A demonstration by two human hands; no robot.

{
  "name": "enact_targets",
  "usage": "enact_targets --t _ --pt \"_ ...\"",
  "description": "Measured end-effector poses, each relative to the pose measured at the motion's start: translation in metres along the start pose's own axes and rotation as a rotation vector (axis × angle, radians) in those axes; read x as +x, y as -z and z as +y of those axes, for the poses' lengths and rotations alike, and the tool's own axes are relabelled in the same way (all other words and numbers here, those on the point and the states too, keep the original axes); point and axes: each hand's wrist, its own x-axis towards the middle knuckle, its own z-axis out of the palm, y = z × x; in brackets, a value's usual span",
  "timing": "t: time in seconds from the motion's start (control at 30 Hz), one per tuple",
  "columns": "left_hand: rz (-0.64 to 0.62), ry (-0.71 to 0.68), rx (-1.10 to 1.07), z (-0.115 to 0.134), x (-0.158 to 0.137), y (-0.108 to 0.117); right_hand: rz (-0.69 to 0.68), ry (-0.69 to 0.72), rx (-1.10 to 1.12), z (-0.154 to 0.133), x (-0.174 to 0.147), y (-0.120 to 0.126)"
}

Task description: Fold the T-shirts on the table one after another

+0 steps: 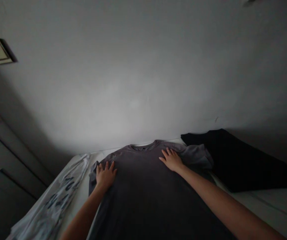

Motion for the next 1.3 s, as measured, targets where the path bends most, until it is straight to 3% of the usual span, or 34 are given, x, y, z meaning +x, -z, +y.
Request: enact_targets --t 0.07,0.2,0.3,0.53,0.7,0.87,1.03,1.17,1.23,1.3 --pt "0.068 -0.027 0.002 0.03 0.005 0.007 0.02 -0.055 0.023 -0.017 0.003 0.001" --pt "0.103 -0.24 -0.217 0.103 0.021 0.005 -0.049 0.161 0.126 -0.064 0.005 -0.008" --pt "0.084 -0.235 -0.27 0.124 0.038 -0.003 -0.085 0.246 0.148 -0.067 0.013 -0.013" --pt "0.058 -0.123 -0.243 0.088 0.073 -0.013 -0.083 0.258 0.114 0.0 0.05 -0.009" --pt "0.043 -0.104 -0.24 0.075 0.088 -0.017 0.0 0.254 0.107 0.019 0.065 -0.013" --pt "0.031 -0.062 -0.24 0.067 0.092 -0.018 0.031 0.095 0.073 0.017 0.065 -0.014" --pt "0.105 0.065 -0.207 0.057 0.093 -0.022 0.034 -0.043 0.066 0.019 0.068 -0.013" --pt "0.077 0.151 -0.109 0.057 0.084 -0.011 0.014 -0.157 0.049 0.006 0.061 -0.004" --pt "0.082 0.119 -0.066 0.068 0.068 -0.004 0.076 -0.136 0.052 -0.013 0.045 -0.001" --pt "0.11 -0.004 -0.078 0.087 0.042 -0.001 0.127 0.004 0.099 -0.04 0.019 -0.003"
